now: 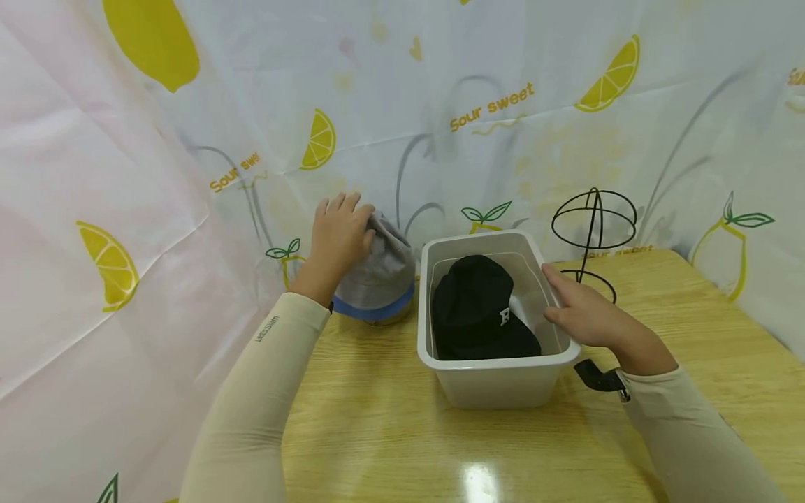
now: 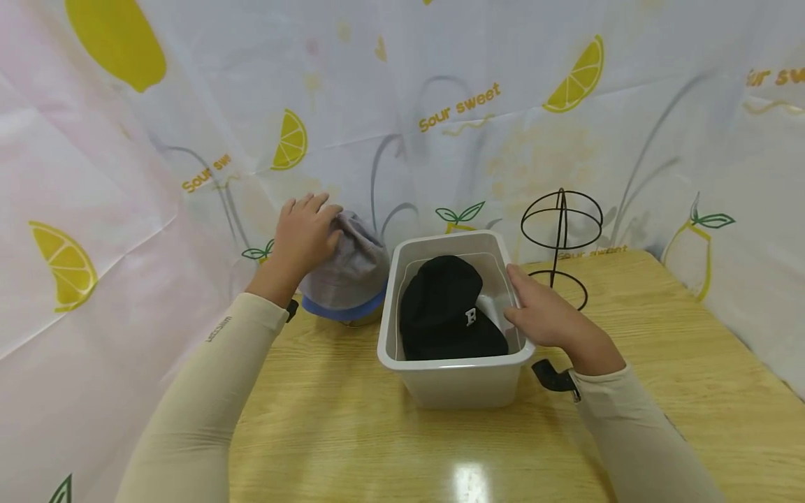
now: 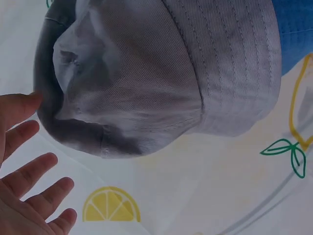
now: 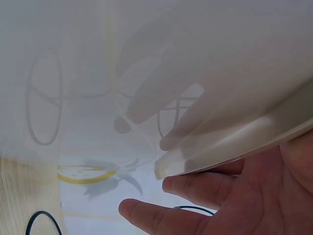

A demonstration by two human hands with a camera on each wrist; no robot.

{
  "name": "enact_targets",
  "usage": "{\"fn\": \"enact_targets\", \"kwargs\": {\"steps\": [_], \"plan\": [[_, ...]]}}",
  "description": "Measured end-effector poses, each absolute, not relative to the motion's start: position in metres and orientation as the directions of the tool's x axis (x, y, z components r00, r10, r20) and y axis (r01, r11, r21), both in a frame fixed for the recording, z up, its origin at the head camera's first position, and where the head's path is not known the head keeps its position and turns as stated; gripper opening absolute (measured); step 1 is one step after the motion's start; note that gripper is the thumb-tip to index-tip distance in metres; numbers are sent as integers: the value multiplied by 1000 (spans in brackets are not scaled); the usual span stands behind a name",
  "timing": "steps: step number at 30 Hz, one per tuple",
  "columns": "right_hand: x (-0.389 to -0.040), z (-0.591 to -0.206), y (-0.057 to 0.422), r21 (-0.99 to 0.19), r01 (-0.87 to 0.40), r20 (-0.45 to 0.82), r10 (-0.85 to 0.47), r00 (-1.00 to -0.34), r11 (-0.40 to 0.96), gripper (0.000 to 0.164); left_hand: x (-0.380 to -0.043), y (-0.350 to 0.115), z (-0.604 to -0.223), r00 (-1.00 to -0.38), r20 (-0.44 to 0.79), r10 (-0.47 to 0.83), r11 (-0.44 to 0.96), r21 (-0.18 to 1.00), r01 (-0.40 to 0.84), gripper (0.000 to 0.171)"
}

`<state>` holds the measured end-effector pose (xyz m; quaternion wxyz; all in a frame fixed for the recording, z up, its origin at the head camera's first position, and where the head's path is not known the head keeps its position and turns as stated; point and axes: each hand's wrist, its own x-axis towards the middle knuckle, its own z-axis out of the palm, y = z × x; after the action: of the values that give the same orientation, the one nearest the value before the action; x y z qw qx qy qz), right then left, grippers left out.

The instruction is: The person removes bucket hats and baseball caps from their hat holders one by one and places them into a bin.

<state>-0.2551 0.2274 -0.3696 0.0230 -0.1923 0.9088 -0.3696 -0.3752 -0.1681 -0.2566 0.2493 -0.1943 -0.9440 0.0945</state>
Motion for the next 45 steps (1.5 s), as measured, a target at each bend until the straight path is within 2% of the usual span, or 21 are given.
{"fn": "enact_targets", "kwargs": {"steps": [6, 9, 17, 26, 36, 45], "plan": [[-255, -368, 227, -678, -331, 99, -365, -926, 657, 82, -386, -164, -258, -730, 505, 460, 887, -303, 349, 22], [-255, -367, 228, -676, -334, 102, -366, -925, 657, 82, -390, -163, -257, -703, 527, 478, 877, -326, 352, 19], [-255, -368, 228, -677, -329, 99, -362, -927, 658, 83, -392, -158, -251, -713, 518, 472, 877, -357, 322, 19], [-255, -369, 228, -673, -335, 106, -362, -926, 660, 83, -395, -157, -237, -775, 487, 402, 905, -342, 254, 24], [-254, -370, 227, -677, -315, 88, -351, -932, 665, 81, -395, -164, -218, -718, 569, 400, 912, -323, 252, 21], [-255, -369, 229, -667, -316, 85, -354, -932, 674, 82, -389, -160, -197, -699, 596, 395, 913, -339, 227, 19]]}}
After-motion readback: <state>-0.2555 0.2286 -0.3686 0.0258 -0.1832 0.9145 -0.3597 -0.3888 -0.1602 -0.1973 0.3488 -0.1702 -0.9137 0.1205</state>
